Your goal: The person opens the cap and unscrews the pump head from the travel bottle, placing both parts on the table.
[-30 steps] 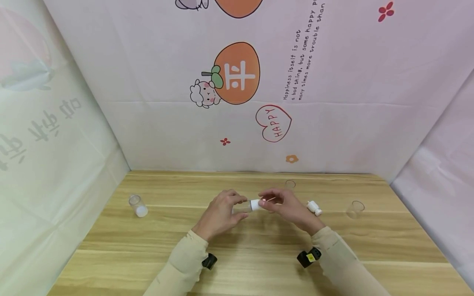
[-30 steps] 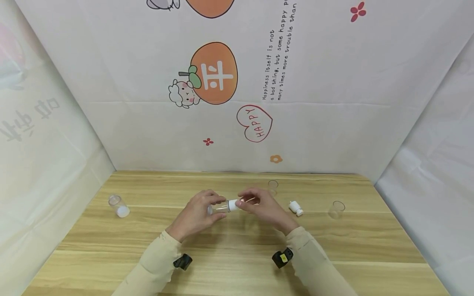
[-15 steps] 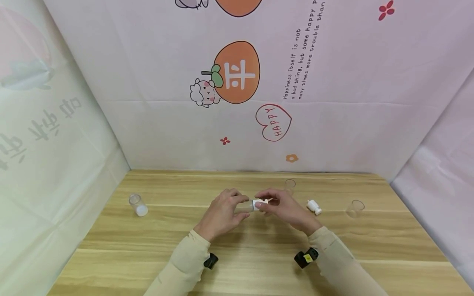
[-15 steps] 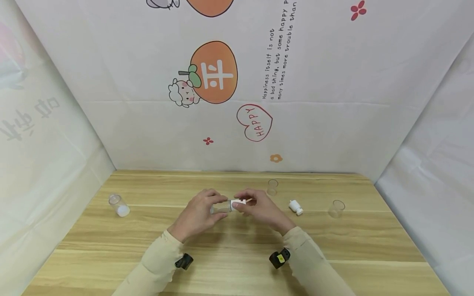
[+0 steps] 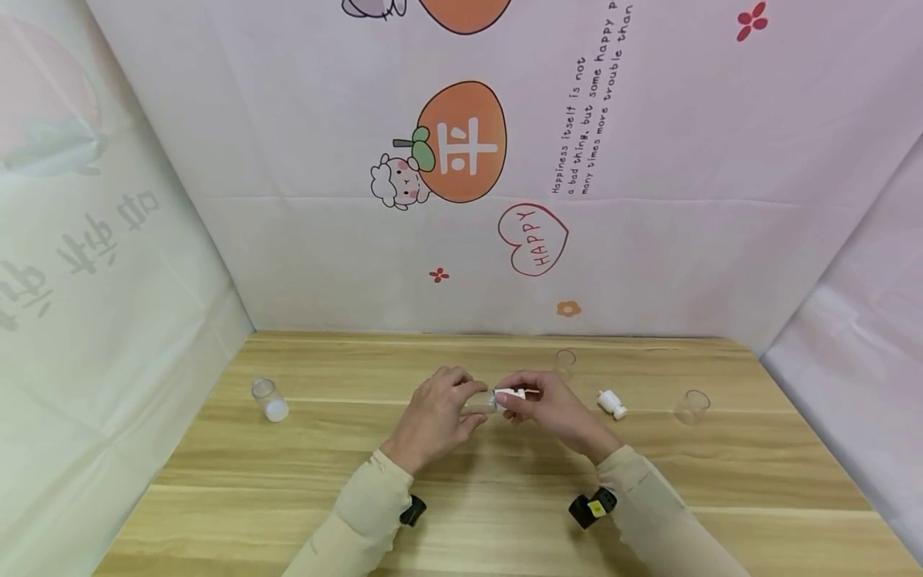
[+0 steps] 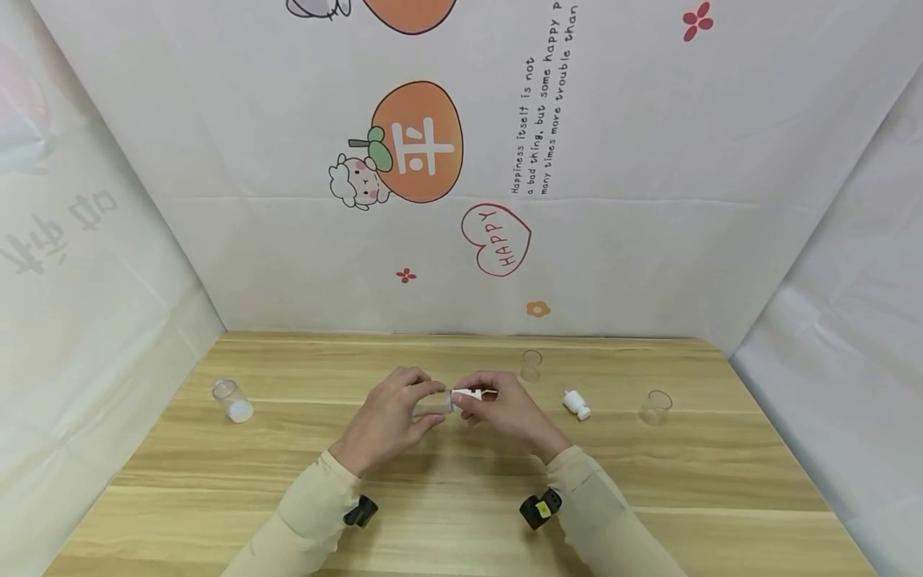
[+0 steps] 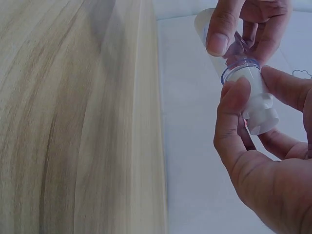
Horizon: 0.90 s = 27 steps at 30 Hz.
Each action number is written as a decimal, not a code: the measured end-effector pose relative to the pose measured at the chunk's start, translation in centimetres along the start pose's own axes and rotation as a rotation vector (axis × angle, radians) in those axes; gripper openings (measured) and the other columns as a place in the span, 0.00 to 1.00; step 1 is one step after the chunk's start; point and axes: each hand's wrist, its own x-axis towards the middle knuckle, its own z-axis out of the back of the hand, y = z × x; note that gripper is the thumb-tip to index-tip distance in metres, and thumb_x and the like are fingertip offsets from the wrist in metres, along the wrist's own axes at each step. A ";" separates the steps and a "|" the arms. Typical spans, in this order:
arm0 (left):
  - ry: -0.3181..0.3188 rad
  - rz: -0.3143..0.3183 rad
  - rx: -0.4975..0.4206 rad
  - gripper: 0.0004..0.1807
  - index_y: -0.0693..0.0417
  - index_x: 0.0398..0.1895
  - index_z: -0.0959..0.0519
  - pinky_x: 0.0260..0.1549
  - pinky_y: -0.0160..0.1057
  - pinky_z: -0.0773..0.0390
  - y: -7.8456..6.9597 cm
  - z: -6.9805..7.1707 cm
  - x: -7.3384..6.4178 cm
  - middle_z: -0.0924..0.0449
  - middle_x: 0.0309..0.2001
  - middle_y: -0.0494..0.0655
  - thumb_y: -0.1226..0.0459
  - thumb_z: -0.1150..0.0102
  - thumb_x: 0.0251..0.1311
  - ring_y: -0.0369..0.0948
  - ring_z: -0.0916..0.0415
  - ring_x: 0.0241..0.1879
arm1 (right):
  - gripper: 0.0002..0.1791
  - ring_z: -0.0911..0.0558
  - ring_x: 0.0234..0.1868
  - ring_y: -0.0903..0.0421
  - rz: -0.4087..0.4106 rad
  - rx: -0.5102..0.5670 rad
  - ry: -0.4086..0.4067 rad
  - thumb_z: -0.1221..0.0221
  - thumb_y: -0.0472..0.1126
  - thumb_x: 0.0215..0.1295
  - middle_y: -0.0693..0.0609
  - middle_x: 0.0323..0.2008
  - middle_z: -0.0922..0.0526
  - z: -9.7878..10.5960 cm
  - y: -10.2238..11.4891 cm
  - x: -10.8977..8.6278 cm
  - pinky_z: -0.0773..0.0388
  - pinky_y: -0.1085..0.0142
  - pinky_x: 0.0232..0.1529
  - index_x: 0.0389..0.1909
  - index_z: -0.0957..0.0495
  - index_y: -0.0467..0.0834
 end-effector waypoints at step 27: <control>0.183 0.134 -0.343 0.20 0.60 0.59 0.19 0.43 0.42 0.22 0.3 0.0 0.2 0.19 0.45 0.48 0.60 0.34 0.68 0.45 0.22 0.45 | 0.14 0.20 0.40 0.49 0.167 -0.140 -0.014 0.32 0.31 0.63 0.41 0.47 0.19 0.4 -0.1 -0.4 0.18 0.64 0.40 0.49 0.20 0.37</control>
